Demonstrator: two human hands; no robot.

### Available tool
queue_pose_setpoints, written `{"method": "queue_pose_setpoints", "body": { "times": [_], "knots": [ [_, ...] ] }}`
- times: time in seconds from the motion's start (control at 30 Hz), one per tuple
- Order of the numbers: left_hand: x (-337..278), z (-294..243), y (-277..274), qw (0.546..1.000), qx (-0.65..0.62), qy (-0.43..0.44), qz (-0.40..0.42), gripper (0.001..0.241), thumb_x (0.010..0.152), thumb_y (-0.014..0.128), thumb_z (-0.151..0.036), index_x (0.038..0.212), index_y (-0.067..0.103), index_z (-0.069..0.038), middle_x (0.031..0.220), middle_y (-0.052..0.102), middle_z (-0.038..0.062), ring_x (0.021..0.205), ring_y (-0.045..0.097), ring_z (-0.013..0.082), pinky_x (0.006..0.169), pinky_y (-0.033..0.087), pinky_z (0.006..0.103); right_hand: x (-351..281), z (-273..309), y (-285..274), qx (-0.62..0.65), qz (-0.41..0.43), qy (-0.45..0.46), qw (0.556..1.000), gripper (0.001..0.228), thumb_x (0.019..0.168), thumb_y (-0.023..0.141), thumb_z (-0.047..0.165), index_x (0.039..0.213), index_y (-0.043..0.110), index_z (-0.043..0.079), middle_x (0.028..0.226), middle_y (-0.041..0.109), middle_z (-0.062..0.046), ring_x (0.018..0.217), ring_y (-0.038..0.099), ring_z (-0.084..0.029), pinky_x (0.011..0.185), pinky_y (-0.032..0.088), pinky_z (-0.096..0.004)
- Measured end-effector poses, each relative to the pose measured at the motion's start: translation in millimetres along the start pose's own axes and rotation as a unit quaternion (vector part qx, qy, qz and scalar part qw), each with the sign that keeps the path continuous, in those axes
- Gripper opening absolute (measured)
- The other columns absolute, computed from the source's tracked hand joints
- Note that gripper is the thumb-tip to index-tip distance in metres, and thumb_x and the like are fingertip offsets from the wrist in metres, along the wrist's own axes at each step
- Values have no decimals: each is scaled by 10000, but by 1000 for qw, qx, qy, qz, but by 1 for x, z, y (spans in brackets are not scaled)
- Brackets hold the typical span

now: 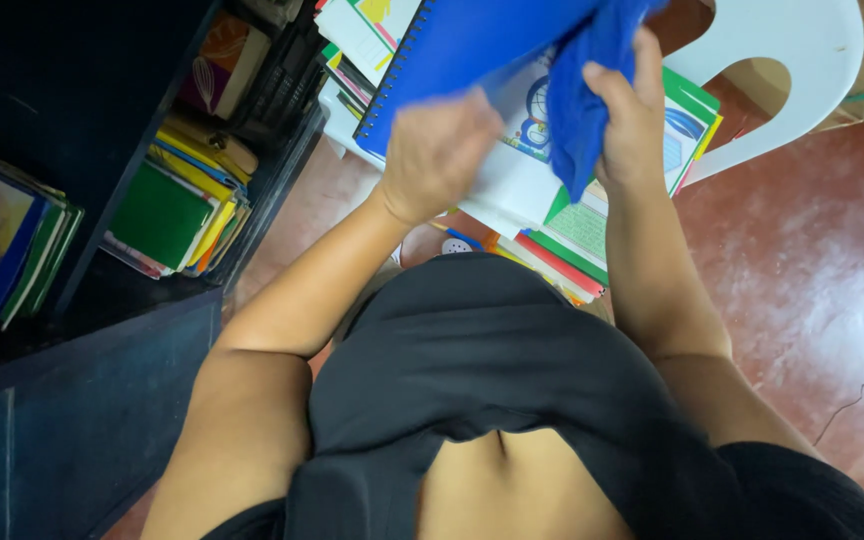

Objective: Wiping and organizing school folders and portfolios onto a shelf.

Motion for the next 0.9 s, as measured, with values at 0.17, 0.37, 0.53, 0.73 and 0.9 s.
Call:
{"method": "queue_pose_setpoints", "body": {
  "times": [0.17, 0.37, 0.53, 0.73, 0.9],
  "knots": [
    [-16, -40, 8, 979, 132, 88, 127, 98, 960, 694, -150, 1055, 693, -172, 1265, 648, 12, 1023, 611, 131, 785, 409, 269, 32, 18, 40, -13, 88, -40, 995, 561, 1028, 641, 70, 1534, 400, 87, 1473, 520, -225, 1301, 551, -377, 1128, 456, -480],
    [-65, 25, 35, 913, 247, -171, 277, 228, 910, 555, -175, 1069, 663, -51, 1116, 621, 189, 1096, 548, 351, 1051, 311, 453, 41, 15, 102, -210, 231, -105, 944, 509, 921, 697, 43, 1411, 574, 103, 1394, 560, -127, 1217, 586, -293, 1089, 462, -377],
    [-87, 47, 16, 886, 200, -283, 307, 396, 865, 709, -244, 1186, 617, -30, 1433, 517, 253, 1306, 502, 446, 1084, 340, 674, 8, -57, 108, -495, 193, -174, 829, 707, 850, 795, 225, 1510, 543, 208, 1590, 368, -198, 1426, 447, -400, 1100, 409, -550],
    [-99, 43, 19, 869, 204, -292, 343, 529, 975, 635, -330, 1439, 576, -84, 1491, 491, 256, 1393, 449, 438, 1152, 301, 626, 31, -88, 57, -571, 212, -119, 784, 588, 984, 695, 246, 1529, 493, 336, 1622, 391, -20, 1435, 425, -319, 1134, 349, -524],
    [-93, 46, 17, 868, 180, -304, 348, 510, 998, 606, -341, 1432, 555, -78, 1501, 473, 264, 1398, 428, 438, 1159, 279, 629, 108, -138, -35, -648, -54, 27, 759, 423, 1115, 610, 393, 1488, 666, 203, 1556, 405, -119, 1253, 451, -353, 1009, 356, -482]
  ]
}}
Point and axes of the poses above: each hand's wrist, its own x-axis towards the middle knuckle, its own y-axis out of the palm, z = x × y, the point moved 4 cm from there along x, towards the middle knuckle
